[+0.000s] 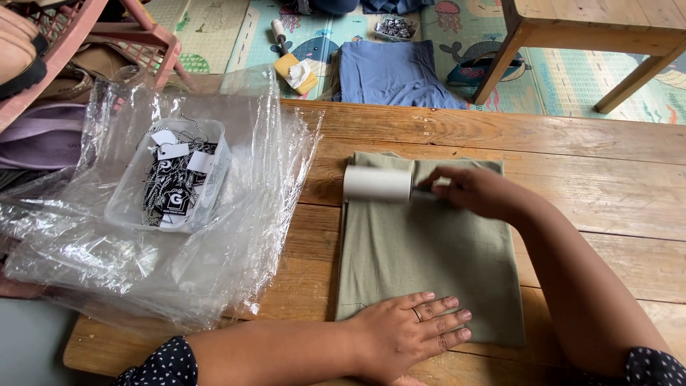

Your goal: The person prepares a t-shirt for retail by smoothing it on a table, lint rolling both sides, folding it neatly, attaching a brand tag, and finally placing it into a clear plastic bag.

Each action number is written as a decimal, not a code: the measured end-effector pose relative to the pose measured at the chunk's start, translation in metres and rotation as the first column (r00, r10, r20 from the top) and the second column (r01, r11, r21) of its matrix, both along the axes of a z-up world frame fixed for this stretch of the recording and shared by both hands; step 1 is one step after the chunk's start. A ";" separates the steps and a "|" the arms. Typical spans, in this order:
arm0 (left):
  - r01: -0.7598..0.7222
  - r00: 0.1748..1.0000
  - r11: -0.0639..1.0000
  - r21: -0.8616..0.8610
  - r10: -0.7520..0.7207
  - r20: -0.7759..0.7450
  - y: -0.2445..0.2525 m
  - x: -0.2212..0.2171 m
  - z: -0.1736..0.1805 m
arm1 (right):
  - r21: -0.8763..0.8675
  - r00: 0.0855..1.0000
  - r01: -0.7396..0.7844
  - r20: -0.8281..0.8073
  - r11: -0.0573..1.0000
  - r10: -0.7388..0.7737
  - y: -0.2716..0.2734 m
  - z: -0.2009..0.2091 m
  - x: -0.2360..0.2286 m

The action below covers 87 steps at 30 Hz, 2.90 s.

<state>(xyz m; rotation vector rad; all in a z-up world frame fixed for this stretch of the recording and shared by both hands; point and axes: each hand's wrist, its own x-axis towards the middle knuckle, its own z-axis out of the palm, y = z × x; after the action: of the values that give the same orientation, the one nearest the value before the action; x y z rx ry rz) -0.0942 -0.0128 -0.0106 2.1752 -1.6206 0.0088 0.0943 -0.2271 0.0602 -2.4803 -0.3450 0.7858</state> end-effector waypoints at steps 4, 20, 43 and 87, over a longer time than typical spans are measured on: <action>-0.017 0.997 0.999 0.040 0.014 0.081 -0.001 -0.001 -0.002 | 0.010 0.897 0.115 0.429 0.993 -0.109 0.017 -0.003 0.018; 0.012 1.000 1.000 0.020 -0.012 0.009 -0.002 0.003 -0.002 | 0.078 0.999 0.001 0.046 0.997 -0.005 -0.002 0.001 0.005; -0.728 0.663 0.667 0.157 0.626 0.411 0.035 0.061 -0.018 | 0.039 0.979 0.089 -0.189 0.995 -0.080 -0.092 -0.010 0.006; -0.600 0.799 0.788 0.138 0.580 0.159 0.008 0.046 -0.013 | 0.230 0.840 0.025 -0.532 0.973 0.104 -0.174 -0.042 0.006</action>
<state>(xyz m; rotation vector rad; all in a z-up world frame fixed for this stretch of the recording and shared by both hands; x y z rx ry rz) -0.0484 -0.0052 -0.0239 2.7872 -0.9416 0.1734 0.1003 -0.4009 0.0182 -1.9344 -0.2583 1.3391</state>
